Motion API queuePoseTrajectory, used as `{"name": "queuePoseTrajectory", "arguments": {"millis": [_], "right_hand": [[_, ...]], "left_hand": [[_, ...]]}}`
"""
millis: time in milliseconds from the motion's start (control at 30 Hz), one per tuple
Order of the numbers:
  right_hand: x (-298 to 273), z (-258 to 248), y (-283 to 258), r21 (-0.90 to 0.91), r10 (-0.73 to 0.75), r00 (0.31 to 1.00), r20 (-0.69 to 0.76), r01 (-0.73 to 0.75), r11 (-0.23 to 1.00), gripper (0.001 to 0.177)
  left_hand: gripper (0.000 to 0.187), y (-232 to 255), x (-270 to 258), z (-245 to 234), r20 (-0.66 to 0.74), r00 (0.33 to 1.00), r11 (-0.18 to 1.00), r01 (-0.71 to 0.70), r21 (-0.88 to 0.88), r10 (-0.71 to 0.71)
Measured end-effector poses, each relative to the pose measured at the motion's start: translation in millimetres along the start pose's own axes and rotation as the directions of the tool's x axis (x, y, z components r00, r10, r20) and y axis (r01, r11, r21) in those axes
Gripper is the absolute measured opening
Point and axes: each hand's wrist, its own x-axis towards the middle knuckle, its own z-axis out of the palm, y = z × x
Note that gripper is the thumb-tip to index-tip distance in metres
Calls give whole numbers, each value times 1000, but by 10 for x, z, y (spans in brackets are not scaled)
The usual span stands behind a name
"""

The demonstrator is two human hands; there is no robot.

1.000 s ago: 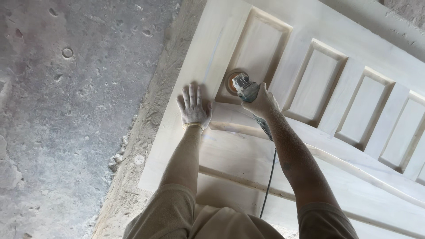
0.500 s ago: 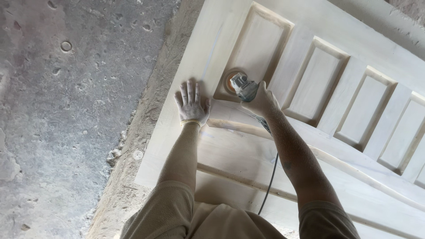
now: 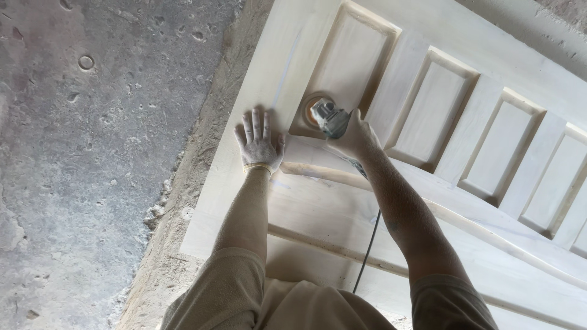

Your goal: The person uses an electric sander to smooth the surface of a wooden door. They move the sander across the door's panels and edges, applying consistent pressure to ensure an even finish.

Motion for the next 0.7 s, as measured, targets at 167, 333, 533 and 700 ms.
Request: {"name": "queuePoseTrajectory", "arguments": {"millis": [167, 333, 533, 700], "right_hand": [[176, -252, -25, 109, 130, 989, -75, -121, 987, 82], [32, -161, -66, 90, 73, 990, -118, -62, 994, 87], [-47, -72, 9, -57, 88, 996, 21, -86, 995, 78], [332, -356, -39, 53, 108, 992, -68, -105, 993, 84]], "left_hand": [[79, 20, 30, 32, -23, 1000, 1000, -6, -7, 6], [80, -8, 39, 45, -15, 1000, 999, -13, -30, 12], [80, -27, 3, 66, -49, 999, 1000, -17, -8, 16], [80, -23, 44, 100, -16, 1000, 1000, -7, 15, 8]]}}
